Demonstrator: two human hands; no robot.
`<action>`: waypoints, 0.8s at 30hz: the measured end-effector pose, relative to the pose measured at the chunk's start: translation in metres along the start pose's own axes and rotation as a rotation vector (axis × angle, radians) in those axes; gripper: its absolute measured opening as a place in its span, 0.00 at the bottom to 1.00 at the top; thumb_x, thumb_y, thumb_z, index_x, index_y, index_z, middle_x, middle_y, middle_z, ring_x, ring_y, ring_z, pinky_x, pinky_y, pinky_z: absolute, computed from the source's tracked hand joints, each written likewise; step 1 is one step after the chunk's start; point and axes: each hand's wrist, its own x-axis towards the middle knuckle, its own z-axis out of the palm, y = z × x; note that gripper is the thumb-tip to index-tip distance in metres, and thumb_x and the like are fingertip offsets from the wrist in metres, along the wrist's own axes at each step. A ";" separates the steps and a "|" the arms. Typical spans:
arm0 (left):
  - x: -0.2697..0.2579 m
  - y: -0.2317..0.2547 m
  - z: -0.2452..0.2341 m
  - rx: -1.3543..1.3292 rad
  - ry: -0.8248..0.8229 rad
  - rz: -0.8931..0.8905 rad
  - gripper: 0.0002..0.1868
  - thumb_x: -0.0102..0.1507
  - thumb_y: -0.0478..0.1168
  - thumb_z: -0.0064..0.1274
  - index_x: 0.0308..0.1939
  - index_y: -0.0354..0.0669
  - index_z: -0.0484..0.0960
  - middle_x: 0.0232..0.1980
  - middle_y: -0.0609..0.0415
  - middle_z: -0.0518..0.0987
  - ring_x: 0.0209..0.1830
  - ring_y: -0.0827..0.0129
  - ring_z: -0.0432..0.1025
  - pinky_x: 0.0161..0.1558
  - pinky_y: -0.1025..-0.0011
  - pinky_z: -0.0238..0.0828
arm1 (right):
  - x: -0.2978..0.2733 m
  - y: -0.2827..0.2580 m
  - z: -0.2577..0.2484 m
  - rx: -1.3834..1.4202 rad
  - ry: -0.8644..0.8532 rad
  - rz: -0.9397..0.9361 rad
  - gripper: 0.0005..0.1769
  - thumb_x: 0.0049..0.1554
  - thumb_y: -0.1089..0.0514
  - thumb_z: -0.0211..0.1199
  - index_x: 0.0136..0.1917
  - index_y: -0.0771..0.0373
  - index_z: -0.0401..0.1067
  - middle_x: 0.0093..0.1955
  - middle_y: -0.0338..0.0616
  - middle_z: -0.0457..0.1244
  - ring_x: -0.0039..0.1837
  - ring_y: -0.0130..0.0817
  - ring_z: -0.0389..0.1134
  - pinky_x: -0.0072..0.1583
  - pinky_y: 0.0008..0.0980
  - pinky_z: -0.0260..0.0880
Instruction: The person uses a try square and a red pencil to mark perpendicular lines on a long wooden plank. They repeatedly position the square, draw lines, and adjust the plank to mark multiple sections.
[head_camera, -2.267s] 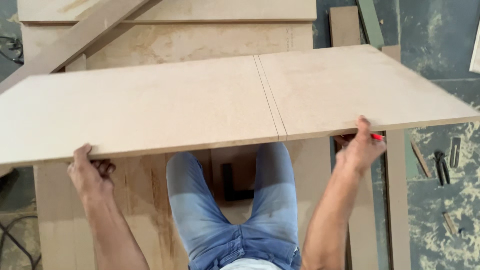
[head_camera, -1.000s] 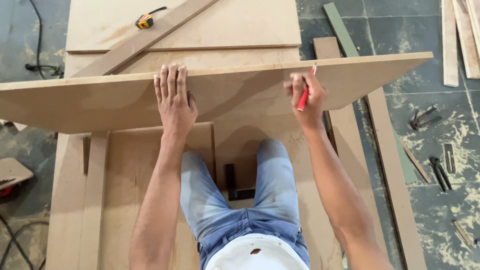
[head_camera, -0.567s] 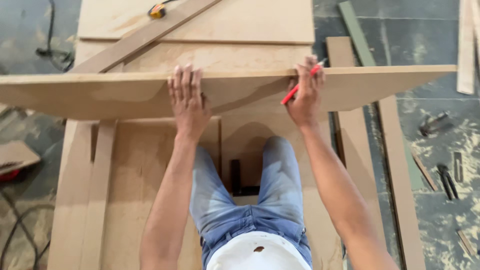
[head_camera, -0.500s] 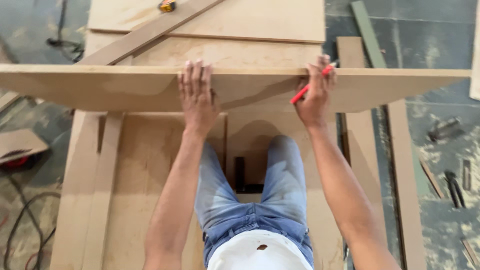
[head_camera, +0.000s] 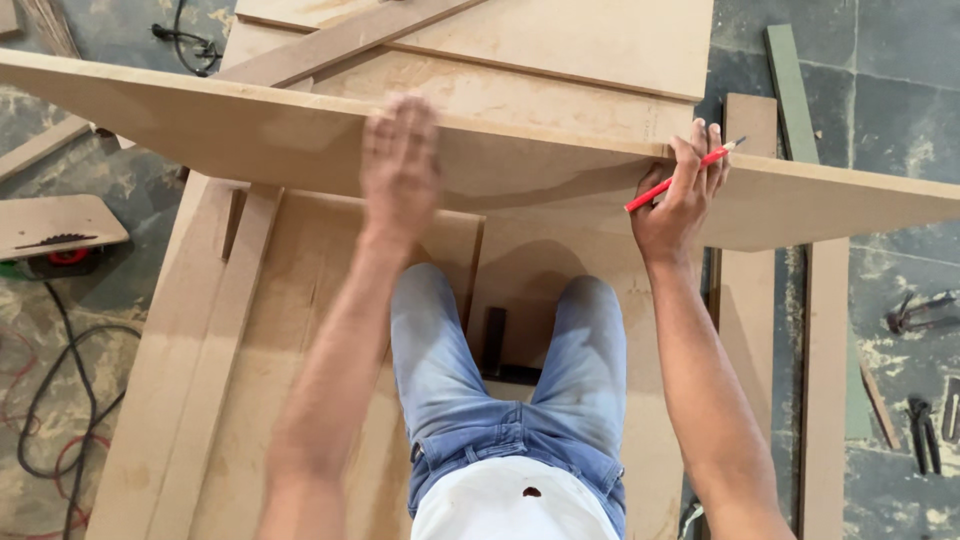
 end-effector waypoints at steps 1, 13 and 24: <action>-0.002 -0.032 -0.008 0.166 -0.009 -0.016 0.36 0.69 0.31 0.48 0.82 0.41 0.61 0.86 0.51 0.59 0.88 0.65 0.46 0.85 0.59 0.40 | 0.000 -0.001 -0.001 0.004 -0.005 -0.004 0.24 0.60 0.69 0.57 0.70 0.66 0.65 0.79 0.63 0.56 0.83 0.63 0.52 0.81 0.64 0.45; -0.001 -0.169 -0.072 -0.015 -0.190 -0.628 0.31 0.77 0.44 0.44 0.81 0.34 0.56 0.84 0.43 0.58 0.85 0.49 0.49 0.83 0.45 0.35 | -0.007 -0.008 -0.008 0.009 -0.014 0.001 0.24 0.60 0.69 0.58 0.70 0.67 0.65 0.79 0.61 0.57 0.82 0.63 0.53 0.81 0.64 0.45; 0.064 -0.052 -0.025 -0.200 0.027 -0.162 0.16 0.75 0.39 0.43 0.38 0.39 0.83 0.46 0.51 0.81 0.53 0.56 0.69 0.68 0.55 0.57 | 0.042 -0.031 -0.005 0.252 0.055 0.084 0.19 0.69 0.65 0.50 0.72 0.66 0.64 0.70 0.55 0.66 0.75 0.51 0.65 0.80 0.53 0.55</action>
